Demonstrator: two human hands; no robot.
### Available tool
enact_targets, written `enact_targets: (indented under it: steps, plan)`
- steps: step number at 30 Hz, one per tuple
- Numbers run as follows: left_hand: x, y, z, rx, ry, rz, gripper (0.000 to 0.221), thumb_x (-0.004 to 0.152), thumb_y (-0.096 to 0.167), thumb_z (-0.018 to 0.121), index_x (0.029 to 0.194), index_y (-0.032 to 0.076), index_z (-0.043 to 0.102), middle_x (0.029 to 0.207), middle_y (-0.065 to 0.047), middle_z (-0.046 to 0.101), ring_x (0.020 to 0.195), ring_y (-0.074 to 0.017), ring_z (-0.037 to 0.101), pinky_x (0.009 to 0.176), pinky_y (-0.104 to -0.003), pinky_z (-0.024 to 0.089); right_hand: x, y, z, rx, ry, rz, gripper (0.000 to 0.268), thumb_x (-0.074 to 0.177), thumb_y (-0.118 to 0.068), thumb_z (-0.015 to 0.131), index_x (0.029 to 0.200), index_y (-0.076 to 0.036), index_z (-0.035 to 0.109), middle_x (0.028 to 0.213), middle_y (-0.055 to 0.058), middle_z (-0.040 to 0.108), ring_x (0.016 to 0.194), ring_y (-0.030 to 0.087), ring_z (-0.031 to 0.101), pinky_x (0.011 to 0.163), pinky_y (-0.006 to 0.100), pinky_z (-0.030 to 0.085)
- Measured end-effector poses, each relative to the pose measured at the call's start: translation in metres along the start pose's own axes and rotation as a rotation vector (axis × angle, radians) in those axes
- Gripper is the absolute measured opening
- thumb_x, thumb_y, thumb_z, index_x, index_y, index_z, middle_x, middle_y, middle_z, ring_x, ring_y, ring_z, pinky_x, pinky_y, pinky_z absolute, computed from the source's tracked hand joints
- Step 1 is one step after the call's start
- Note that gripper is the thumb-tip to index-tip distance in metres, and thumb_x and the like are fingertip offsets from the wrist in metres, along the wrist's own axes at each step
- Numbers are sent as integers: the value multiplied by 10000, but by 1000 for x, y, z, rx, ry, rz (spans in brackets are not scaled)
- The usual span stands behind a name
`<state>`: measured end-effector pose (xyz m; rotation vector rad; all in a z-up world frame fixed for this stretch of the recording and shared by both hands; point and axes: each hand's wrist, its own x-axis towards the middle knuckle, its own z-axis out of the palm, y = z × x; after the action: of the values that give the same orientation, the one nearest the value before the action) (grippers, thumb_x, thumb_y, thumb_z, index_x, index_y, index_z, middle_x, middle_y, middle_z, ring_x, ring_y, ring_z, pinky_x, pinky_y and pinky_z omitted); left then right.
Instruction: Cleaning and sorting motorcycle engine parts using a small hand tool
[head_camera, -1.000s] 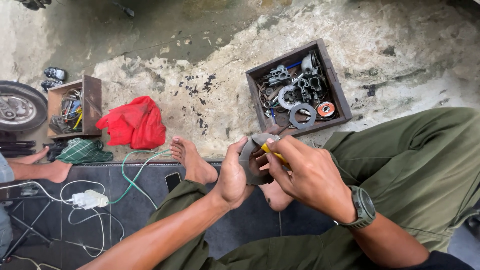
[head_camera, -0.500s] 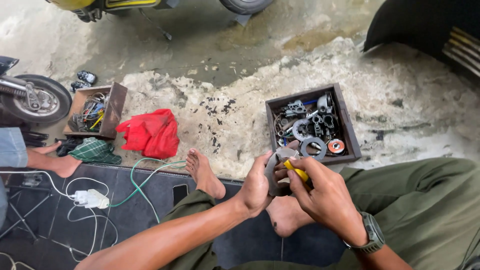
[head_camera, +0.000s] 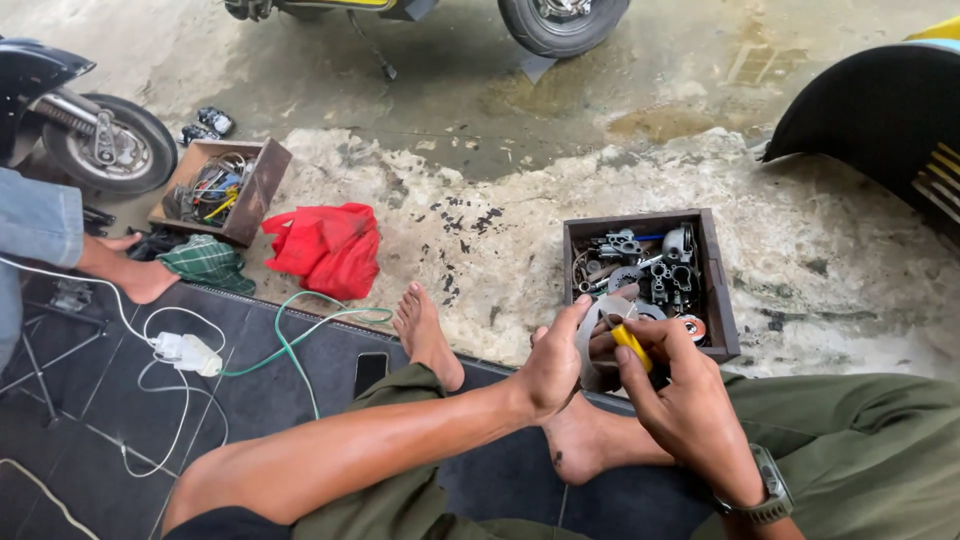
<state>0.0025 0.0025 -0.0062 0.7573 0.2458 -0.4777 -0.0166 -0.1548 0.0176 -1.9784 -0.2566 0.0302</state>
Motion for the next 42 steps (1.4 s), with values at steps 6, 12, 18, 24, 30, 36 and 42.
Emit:
enact_targets:
  steps: [6, 12, 18, 24, 30, 36, 42]
  plan:
    - [2, 4, -5, 85, -41, 88, 612, 1102, 476, 302, 1538, 90, 489, 1323, -170, 657, 1179, -238, 650, 1038, -342, 510, 0, -3, 2, -14, -62, 58, 410, 878, -309, 726, 1238, -137, 628, 1177, 24, 746, 987, 163, 786, 843, 308, 550]
    - [0, 18, -8, 52, -80, 165, 710, 1080, 547, 318, 1607, 76, 381, 1316, -167, 651, 1148, -268, 651, 1028, -394, 510, 12, -7, 0, -32, -146, -339, 564, 797, -296, 867, 1255, -98, 606, 1228, 98, 610, 1086, 207, 643, 825, 314, 540]
    - [-2, 26, 10, 171, 95, 75, 860, 1041, 651, 300, 1406, -78, 574, 1231, -230, 683, 1100, -330, 690, 946, -460, 593, 15, -15, -6, -53, -173, -325, 533, 770, -140, 867, 1259, -69, 667, 1012, 223, 749, 969, 484, 716, 766, 559, 567]
    - [-33, 58, 19, 565, 63, 65, 817, 986, 630, 344, 1496, 15, 511, 1380, -173, 656, 1202, -234, 685, 933, -428, 626, 27, -18, -24, 3, -225, -308, 505, 808, -31, 854, 1271, -8, 655, 925, 239, 736, 884, 414, 752, 727, 504, 581]
    - [-38, 62, 3, 752, 93, 22, 673, 1050, 511, 351, 1488, 27, 515, 1417, -169, 638, 1305, -338, 623, 980, -473, 578, 41, 18, -26, -31, -137, -206, 466, 890, -54, 835, 1310, -30, 633, 992, 180, 711, 877, 400, 752, 730, 477, 585]
    - [-47, 48, 13, 1033, -129, 75, 513, 1070, 390, 433, 1473, 94, 547, 1489, -118, 589, 1403, -229, 521, 1174, -435, 418, -11, 21, 7, -243, -23, -79, 511, 827, -227, 851, 1284, -155, 634, 1000, 159, 756, 935, 424, 742, 788, 539, 586]
    - [-41, 29, 10, 1137, -102, 109, 277, 1051, 169, 572, 1270, 59, 702, 981, -100, 763, 865, -114, 687, 798, -309, 637, -42, -1, -14, -243, 32, -26, 430, 930, -292, 750, 1301, -195, 556, 1068, 85, 730, 958, 369, 744, 765, 504, 590]
